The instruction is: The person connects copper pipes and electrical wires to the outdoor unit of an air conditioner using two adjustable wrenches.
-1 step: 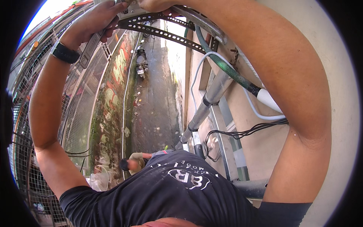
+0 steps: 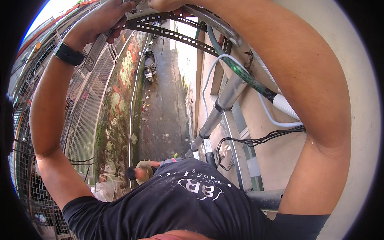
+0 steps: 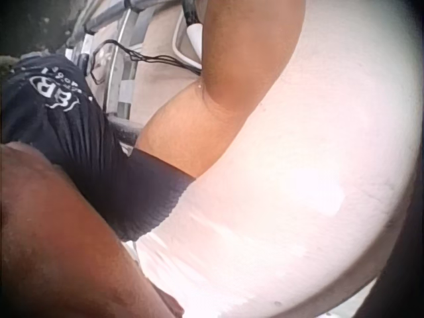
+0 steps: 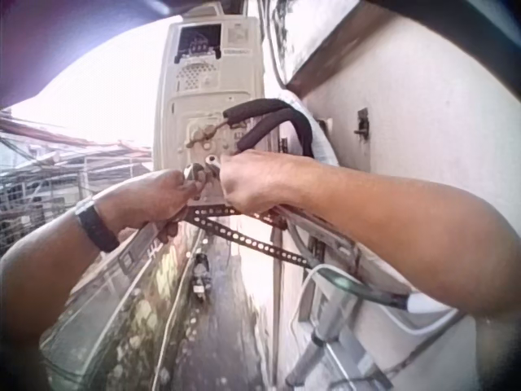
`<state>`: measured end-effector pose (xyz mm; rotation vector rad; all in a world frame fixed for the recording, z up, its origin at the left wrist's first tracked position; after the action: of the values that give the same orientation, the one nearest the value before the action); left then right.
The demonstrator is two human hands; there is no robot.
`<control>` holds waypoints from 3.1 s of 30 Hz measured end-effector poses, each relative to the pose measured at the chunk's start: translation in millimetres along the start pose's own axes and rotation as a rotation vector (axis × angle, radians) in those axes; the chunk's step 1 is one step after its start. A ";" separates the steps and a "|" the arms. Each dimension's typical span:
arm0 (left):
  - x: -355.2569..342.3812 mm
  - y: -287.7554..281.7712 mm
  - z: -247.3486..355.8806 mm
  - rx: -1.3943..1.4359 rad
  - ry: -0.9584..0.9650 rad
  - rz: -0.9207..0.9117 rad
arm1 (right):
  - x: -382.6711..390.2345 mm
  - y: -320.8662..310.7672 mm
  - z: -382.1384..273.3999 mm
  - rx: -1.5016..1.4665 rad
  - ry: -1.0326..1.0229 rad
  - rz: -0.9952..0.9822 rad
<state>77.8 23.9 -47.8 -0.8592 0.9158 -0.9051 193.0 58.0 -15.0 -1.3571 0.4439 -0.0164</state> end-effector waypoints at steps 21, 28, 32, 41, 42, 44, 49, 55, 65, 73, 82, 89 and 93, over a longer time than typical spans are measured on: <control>-17.7 5.7 -2.3 0.233 0.119 -0.039 | -12.9 5.8 12.8 -0.035 0.042 0.109; -16.6 18.7 -25.9 0.725 0.004 0.029 | -14.0 10.3 14.4 0.038 0.048 0.227; -6.5 34.3 -5.3 1.297 0.144 -0.010 | -7.3 4.8 19.5 0.082 0.184 0.238; 3.8 46.1 24.3 1.580 0.455 0.097 | 13.7 -17.5 2.1 0.152 0.205 0.036; 3.7 47.2 22.8 1.595 0.469 0.091 | 1.8 -9.2 2.9 0.202 0.128 -0.005; -2.9 54.6 8.8 1.686 0.491 0.067 | -33.0 11.3 6.9 0.197 0.009 -0.131; 4.7 48.9 3.5 1.500 0.416 0.282 | -48.8 1.6 0.3 0.102 -0.012 -0.331; 7.0 42.8 -4.8 1.483 0.414 0.411 | -39.5 -23.9 -10.3 0.091 -0.056 -0.418; 17.3 48.9 20.4 1.487 0.427 0.376 | 34.9 -0.1 19.9 0.040 0.179 0.310; 18.8 47.3 13.3 1.497 0.388 0.417 | 12.4 31.3 15.2 0.019 0.120 0.409; 17.5 46.5 18.5 1.474 0.396 0.404 | 4.6 41.1 23.2 0.043 0.107 0.442; 14.7 47.4 13.3 1.532 0.415 0.407 | -9.6 -16.1 -15.7 -0.079 0.178 -0.226; 16.6 46.2 18.5 1.488 0.416 0.451 | 0.6 -13.7 -16.6 0.046 0.109 -0.035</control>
<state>112.2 29.7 -87.0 0.7988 0.4921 -1.0599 191.7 39.2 -4.6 -1.3224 0.5078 -0.1293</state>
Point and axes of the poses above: each hand's wrist, its own x-axis away from the middle knuckle, its own y-axis out of the palm, z = x × y, the point moved 10 cm from there along -x, towards the middle knuckle, and after that the axes turned 7 degrees about -x, right-handed, at the moved point
